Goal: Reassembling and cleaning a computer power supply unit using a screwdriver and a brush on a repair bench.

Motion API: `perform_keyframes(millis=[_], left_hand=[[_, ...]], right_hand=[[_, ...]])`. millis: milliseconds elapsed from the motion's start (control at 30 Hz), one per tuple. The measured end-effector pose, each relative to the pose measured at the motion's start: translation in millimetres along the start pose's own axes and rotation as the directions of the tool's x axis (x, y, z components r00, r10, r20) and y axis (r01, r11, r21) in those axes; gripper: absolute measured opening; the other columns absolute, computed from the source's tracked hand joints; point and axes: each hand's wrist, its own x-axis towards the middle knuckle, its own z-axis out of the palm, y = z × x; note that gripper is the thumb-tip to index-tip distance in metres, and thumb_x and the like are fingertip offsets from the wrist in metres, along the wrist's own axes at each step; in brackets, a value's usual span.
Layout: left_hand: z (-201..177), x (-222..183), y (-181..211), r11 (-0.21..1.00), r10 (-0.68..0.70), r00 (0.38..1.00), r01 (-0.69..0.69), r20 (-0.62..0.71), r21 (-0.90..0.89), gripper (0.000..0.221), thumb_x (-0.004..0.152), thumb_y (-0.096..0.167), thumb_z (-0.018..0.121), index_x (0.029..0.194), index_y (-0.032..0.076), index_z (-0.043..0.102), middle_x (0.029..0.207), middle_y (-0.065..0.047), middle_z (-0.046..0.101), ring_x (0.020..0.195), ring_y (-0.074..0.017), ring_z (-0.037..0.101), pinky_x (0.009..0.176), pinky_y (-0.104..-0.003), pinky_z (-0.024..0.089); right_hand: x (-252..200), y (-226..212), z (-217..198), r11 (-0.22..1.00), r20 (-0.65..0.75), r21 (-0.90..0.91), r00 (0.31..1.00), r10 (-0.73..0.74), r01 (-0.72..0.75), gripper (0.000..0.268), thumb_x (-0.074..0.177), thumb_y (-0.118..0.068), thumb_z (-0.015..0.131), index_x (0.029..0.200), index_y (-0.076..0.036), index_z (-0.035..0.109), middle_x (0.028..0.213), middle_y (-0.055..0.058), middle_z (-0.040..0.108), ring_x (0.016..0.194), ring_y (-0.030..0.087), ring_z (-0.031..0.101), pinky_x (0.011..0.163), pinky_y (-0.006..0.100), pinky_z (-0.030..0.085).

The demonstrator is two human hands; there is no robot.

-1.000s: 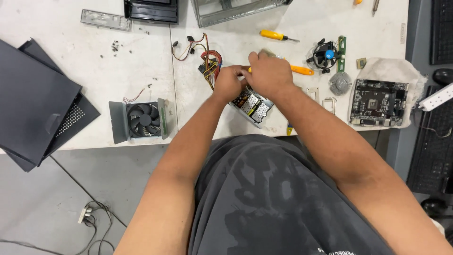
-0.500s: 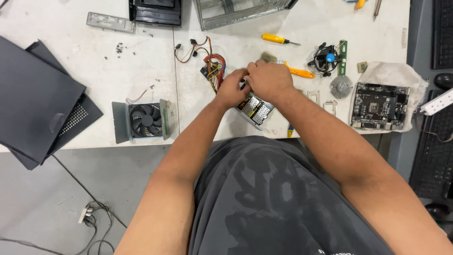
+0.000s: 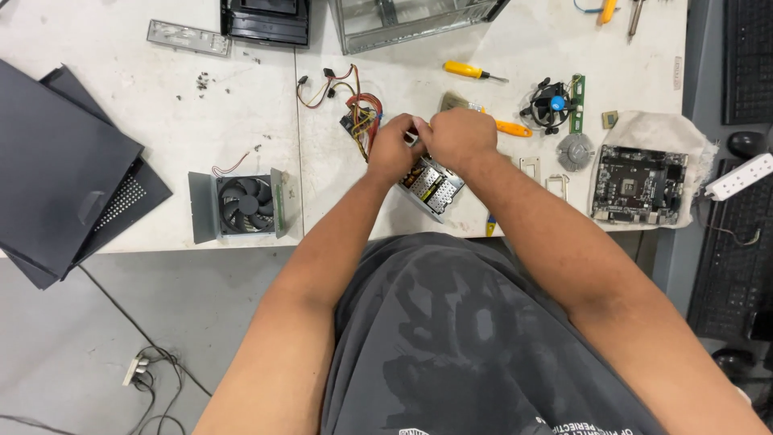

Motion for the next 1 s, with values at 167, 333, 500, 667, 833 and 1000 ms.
perform_keyframes(millis=[167, 333, 500, 667, 833, 1000], left_hand=[[-7.9, -7.5, 16.0, 0.997, -0.009, 0.999, 0.012, 0.038, -0.079, 0.023, 0.088, 0.021, 0.052, 0.106, 0.012, 0.063, 0.097, -0.010, 0.064, 0.093, -0.0264, 0.062, 0.081, -0.036, 0.050], [-14.6, -12.0, 33.7, 0.987, -0.011, 0.997, 0.023, 0.074, -0.159, 0.036, 0.084, 0.014, 0.060, 0.119, 0.006, 0.051, 0.115, -0.015, 0.055, 0.111, -0.0304, 0.053, 0.096, -0.039, 0.044], [-14.8, -21.1, 41.9, 0.998, -0.013, 1.000, 0.014, 0.016, -0.057, 0.040, 0.085, 0.007, 0.052, 0.125, 0.000, 0.047, 0.118, -0.020, 0.052, 0.115, -0.0353, 0.048, 0.100, -0.046, 0.040], [1.2, -15.0, 6.1, 0.998, 0.056, 0.998, -0.056, 0.043, 0.003, 0.036, 0.085, 0.008, 0.052, 0.121, 0.008, 0.052, 0.110, -0.011, 0.057, 0.110, -0.0291, 0.053, 0.096, -0.041, 0.043], [5.2, -10.4, 10.4, 0.995, 0.013, 0.986, -0.030, 0.169, 0.095, 0.035, 0.086, 0.012, 0.050, 0.120, 0.007, 0.050, 0.106, -0.016, 0.058, 0.108, -0.0332, 0.052, 0.095, -0.043, 0.044], [0.8, -5.4, 18.8, 0.996, 0.073, 0.988, -0.080, 0.136, 0.045, 0.046, 0.083, 0.010, 0.049, 0.129, 0.004, 0.043, 0.115, -0.018, 0.051, 0.113, -0.0370, 0.047, 0.097, -0.044, 0.040]], right_hand=[[0.2, 2.8, 10.4, 0.989, -0.091, -0.043, 0.985, -0.144, 0.140, 0.037, 0.092, -0.040, 0.032, 0.100, -0.009, 0.050, 0.090, 0.014, 0.062, 0.086, 0.036, 0.063, 0.069, 0.053, 0.048], [6.4, 5.1, 7.3, 0.998, -0.073, -0.029, 0.996, -0.053, 0.051, 0.047, 0.093, -0.043, 0.029, 0.092, -0.010, 0.062, 0.085, 0.012, 0.067, 0.085, 0.034, 0.065, 0.068, 0.051, 0.049], [5.3, 8.5, 16.4, 0.969, -0.051, -0.170, 0.980, -0.190, 0.179, 0.029, 0.095, -0.029, 0.036, 0.112, -0.008, 0.047, 0.104, 0.014, 0.056, 0.085, 0.039, 0.062, 0.068, 0.055, 0.049], [10.4, 16.8, 34.4, 0.955, -0.030, -0.209, 0.975, -0.220, 0.209, 0.036, 0.082, -0.037, 0.049, 0.113, -0.018, 0.050, 0.100, 0.007, 0.054, 0.083, 0.035, 0.062, 0.066, 0.052, 0.050], [-7.1, 9.5, 4.9, 0.956, -0.090, -0.106, 0.955, -0.284, 0.274, 0.037, 0.083, -0.034, 0.048, 0.115, -0.017, 0.041, 0.102, 0.009, 0.052, 0.077, 0.039, 0.063, 0.064, 0.053, 0.050], [-5.2, 16.3, 19.8, 0.873, -0.222, -0.354, 0.877, -0.427, 0.335, 0.016, 0.094, -0.025, 0.034, 0.104, -0.018, 0.044, 0.084, 0.003, 0.063, 0.065, 0.028, 0.065, 0.051, 0.045, 0.049]])
